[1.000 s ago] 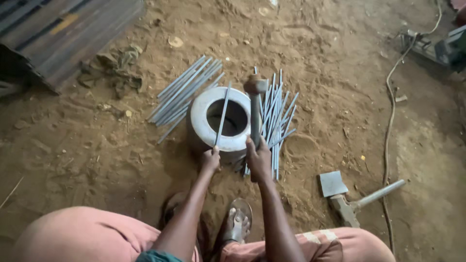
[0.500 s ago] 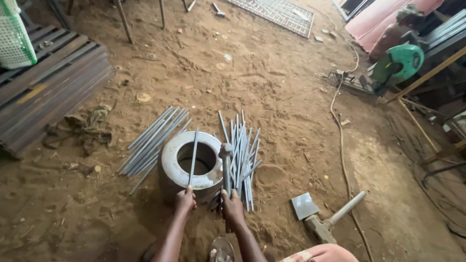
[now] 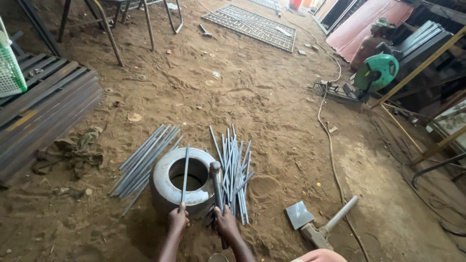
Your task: The person sits on the ground and repeatedly strikes metal rods with a hammer to shape them. The rods are placed on a circular metal anvil during the process.
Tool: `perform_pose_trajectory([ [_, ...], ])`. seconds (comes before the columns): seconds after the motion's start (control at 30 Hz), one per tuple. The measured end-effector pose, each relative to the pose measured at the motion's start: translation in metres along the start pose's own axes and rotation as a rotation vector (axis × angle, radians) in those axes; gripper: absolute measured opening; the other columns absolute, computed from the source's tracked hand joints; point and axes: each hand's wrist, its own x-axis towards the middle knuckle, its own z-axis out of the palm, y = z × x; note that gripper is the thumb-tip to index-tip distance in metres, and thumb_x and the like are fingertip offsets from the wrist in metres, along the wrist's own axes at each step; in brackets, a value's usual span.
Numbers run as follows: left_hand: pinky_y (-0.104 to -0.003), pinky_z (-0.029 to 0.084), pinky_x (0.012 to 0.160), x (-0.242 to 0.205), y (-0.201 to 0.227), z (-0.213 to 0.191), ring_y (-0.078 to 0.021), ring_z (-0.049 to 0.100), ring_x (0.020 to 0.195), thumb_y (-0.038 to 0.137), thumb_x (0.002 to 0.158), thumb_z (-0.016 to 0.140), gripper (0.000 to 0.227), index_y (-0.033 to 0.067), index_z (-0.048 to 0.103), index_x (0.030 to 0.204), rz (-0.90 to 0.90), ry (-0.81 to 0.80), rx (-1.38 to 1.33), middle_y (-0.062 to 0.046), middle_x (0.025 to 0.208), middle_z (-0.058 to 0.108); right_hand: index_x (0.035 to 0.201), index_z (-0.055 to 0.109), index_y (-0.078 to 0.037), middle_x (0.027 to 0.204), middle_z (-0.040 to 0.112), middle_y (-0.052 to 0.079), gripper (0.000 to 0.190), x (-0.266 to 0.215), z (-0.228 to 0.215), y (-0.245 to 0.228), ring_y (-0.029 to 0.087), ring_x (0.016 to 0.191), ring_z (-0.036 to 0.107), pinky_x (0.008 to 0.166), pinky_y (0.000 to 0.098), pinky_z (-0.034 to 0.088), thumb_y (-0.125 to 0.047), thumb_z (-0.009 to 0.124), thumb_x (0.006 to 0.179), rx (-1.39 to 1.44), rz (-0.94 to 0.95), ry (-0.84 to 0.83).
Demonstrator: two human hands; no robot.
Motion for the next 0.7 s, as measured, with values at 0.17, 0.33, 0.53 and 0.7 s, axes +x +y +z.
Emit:
perform_pose_trajectory([
  [0.17,-0.037,0.043,0.042,-0.004,-0.001,-0.002,-0.0205,0.05,0.041,0.045,0.102,0.057,0.053,-0.0028,0.063,0.08,-0.033,-0.006,-0.033,-0.009,0.051,0.053,0.113,0.058,-0.008,0.076,0.065,0.01,0.035,-0.008,-0.003,-0.006,0.021,0.06,0.064,0.055,0.0407,0.052,-0.042,0.057,0.102,0.014,0.062,-0.039],
  [0.33,-0.036,0.044,0.043,-0.005,-0.001,-0.003,-0.02,0.052,0.042,0.047,0.101,0.057,0.055,-0.0026,0.063,0.08,-0.019,-0.006,-0.006,-0.009,0.051,0.054,0.118,0.056,-0.009,0.076,0.068,0.012,0.038,-0.013,-0.002,-0.012,0.023,0.061,0.067,0.056,0.0403,0.053,-0.043,0.057,0.101,-0.036,0.034,0.015],
  [0.53,-0.037,0.044,0.044,-0.008,0.0,-0.005,-0.0212,0.054,0.041,0.048,0.101,0.057,0.056,-0.003,0.065,0.08,-0.003,0.007,0.029,-0.01,0.051,0.055,0.116,0.058,-0.009,0.07,0.066,0.011,0.037,-0.015,-0.001,-0.015,0.023,0.055,0.066,0.052,0.0394,0.052,-0.043,0.058,0.101,-0.024,0.057,0.0],
  [0.7,-0.037,0.046,0.044,-0.007,0.005,-0.005,-0.022,0.057,0.041,0.049,0.101,0.056,0.057,-0.0031,0.065,0.08,0.007,0.006,0.09,-0.011,0.049,0.057,0.112,0.057,-0.009,0.067,0.063,0.009,0.035,-0.014,0.0,-0.017,0.02,0.052,0.062,0.049,0.0376,0.049,-0.042,0.057,0.102,0.009,0.078,-0.016],
])
